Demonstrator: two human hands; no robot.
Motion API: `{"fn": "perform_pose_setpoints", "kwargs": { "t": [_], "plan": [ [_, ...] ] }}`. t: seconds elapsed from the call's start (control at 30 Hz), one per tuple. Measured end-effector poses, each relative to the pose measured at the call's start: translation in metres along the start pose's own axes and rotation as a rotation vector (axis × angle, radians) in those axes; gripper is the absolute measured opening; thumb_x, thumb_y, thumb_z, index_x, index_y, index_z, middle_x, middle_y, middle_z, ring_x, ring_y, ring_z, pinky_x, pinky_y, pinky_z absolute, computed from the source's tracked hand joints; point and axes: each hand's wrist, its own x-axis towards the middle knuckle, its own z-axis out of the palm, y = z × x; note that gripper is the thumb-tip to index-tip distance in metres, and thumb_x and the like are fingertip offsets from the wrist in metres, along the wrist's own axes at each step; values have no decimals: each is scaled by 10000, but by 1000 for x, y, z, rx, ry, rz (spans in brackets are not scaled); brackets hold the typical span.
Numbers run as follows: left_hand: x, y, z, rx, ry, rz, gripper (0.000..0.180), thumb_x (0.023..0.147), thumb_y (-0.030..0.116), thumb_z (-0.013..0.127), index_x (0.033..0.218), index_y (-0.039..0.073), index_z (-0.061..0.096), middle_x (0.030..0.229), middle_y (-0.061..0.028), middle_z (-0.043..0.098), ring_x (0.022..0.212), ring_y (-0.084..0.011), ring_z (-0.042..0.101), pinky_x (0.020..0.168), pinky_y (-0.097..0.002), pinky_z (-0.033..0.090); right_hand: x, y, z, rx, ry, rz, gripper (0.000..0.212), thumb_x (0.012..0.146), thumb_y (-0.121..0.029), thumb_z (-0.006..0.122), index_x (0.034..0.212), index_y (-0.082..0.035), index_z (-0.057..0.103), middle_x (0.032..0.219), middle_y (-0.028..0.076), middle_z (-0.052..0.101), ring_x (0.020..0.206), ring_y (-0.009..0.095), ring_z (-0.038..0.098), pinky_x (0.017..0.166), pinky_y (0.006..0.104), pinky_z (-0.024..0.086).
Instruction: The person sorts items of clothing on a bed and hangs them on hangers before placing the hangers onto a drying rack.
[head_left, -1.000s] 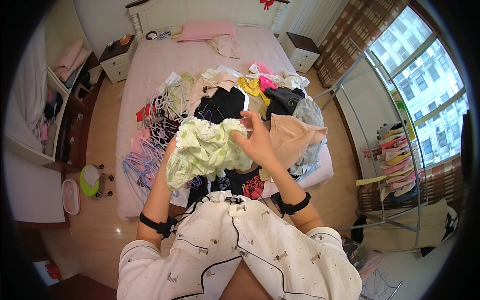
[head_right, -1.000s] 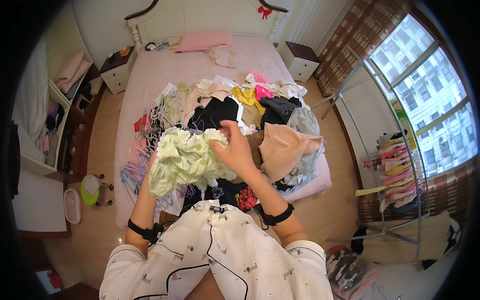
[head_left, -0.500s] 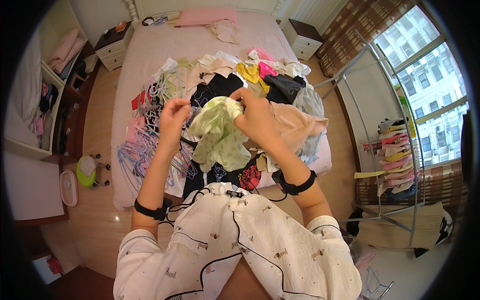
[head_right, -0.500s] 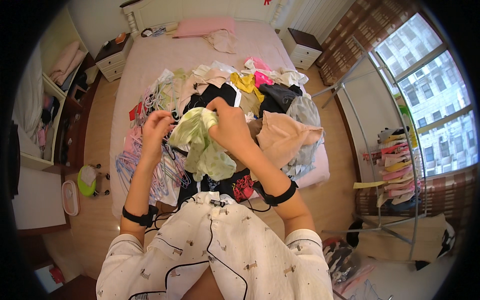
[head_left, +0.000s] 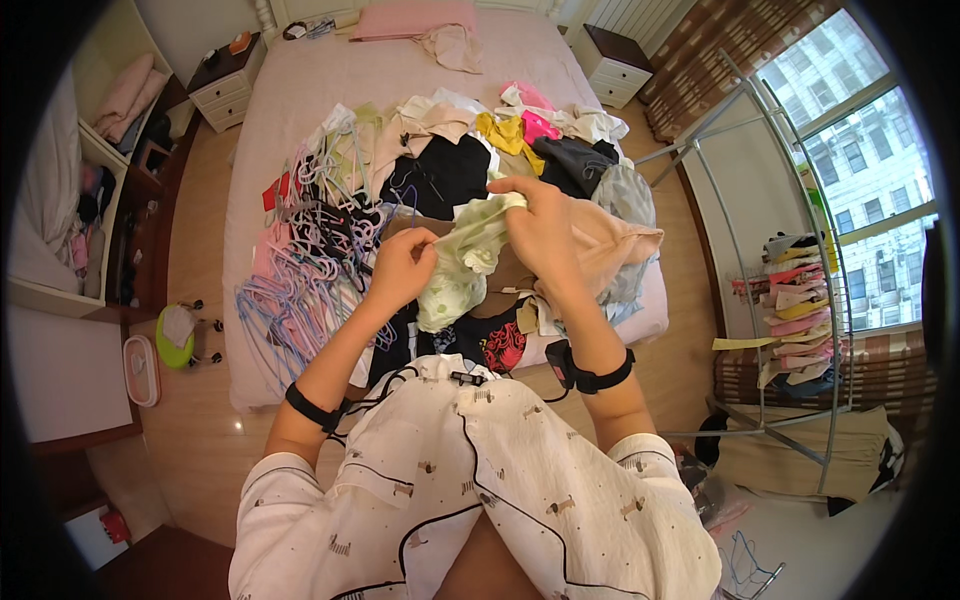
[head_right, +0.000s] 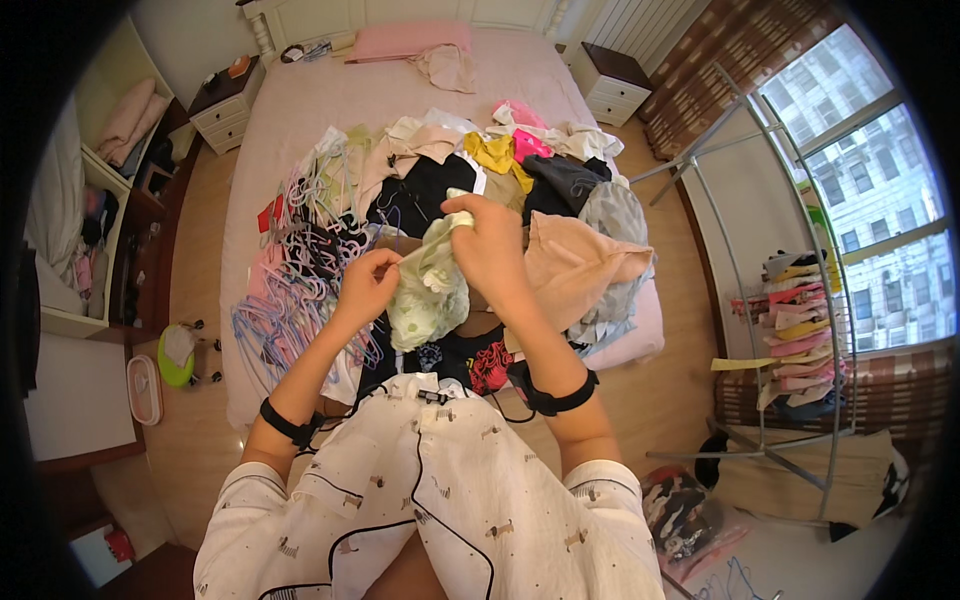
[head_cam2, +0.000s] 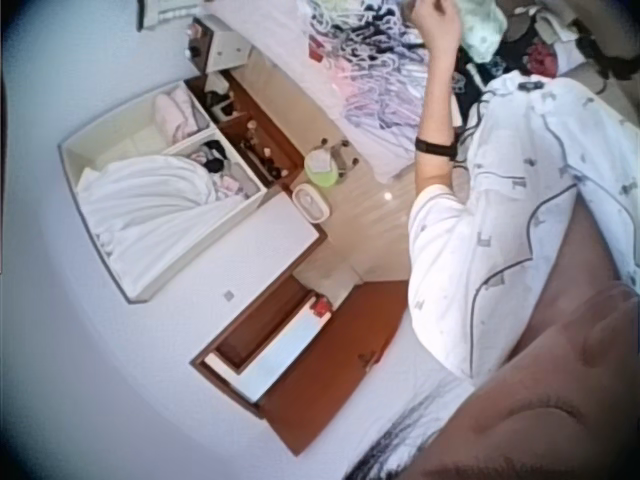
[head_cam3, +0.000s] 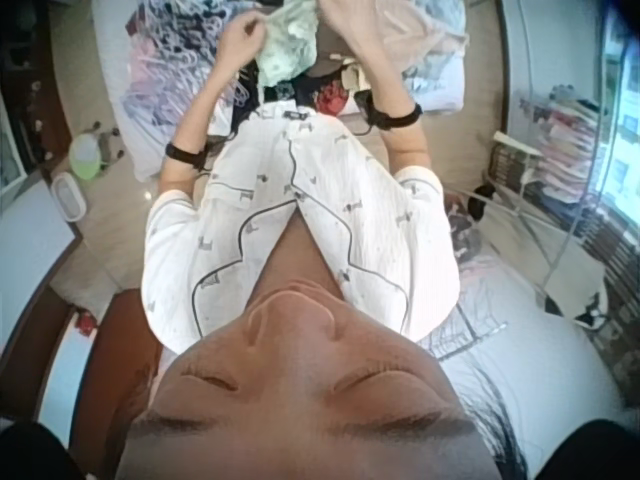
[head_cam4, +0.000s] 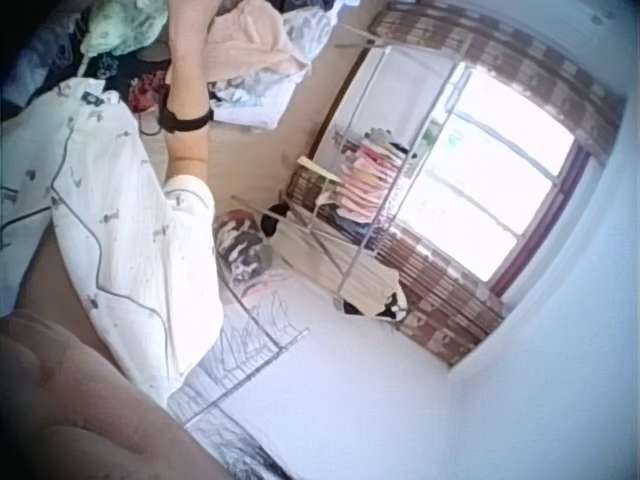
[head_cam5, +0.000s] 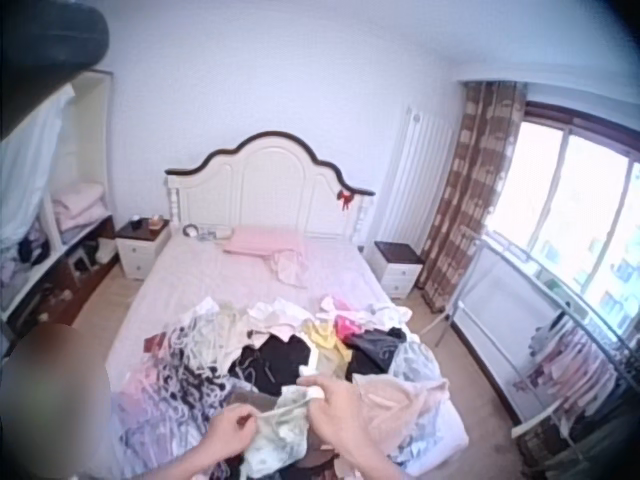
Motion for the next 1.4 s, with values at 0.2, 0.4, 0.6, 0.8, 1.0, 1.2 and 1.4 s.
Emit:
{"fn": "perform_pose_setpoints", "kwargs": {
  "t": [0.2,0.4,0.6,0.8,1.0,1.2,1.4],
  "plan": [
    [-8,38,11,-191,-25,174,288,824,20,645,1103,-22,585,1085,-119,577,997,-217,622,889,-309,494,-10,13,5,-70,42,64,225,759,-128,654,904,23,738,785,244,691,727,367,691,728,397,545],
    [23,25,35,-199,100,64,171,803,48,659,965,-9,650,926,-109,614,910,-192,622,788,-293,501,-21,8,7,-73,92,60,222,783,-189,704,829,28,721,685,227,660,613,325,670,595,386,510],
    [19,-48,-6,396,46,-98,236,748,20,590,950,71,700,956,-139,649,926,-343,625,825,-404,495,-24,24,-28,-167,282,-99,175,779,-158,697,828,7,729,688,185,674,600,298,663,578,375,498],
    [15,-5,-51,436,137,-4,302,679,14,623,976,53,663,958,-119,618,948,-315,613,837,-381,486,-37,61,-34,-472,120,-9,193,711,-150,712,857,-26,735,842,165,698,802,315,675,722,415,523],
    [-10,6,-84,410,114,93,267,659,-4,631,917,42,683,1022,-105,625,1011,-296,597,892,-356,473,-46,64,-25,-464,-71,-173,160,711,-132,696,809,-5,690,1066,132,679,990,300,613,870,376,488],
    [-49,0,-124,-115,-220,-216,131,681,12,549,774,-4,640,755,-9,626,713,-94,560,653,-250,439,-52,68,-11,296,-641,34,191,844,-90,660,732,29,562,779,16,627,767,100,553,758,287,459],
    [-85,46,-156,-98,-291,-230,92,703,41,537,756,-8,594,689,0,572,660,-66,491,594,-232,394,-44,37,-7,461,-900,268,368,958,-195,643,656,-73,471,629,-89,395,600,8,334,604,200,389]
  ]
}}
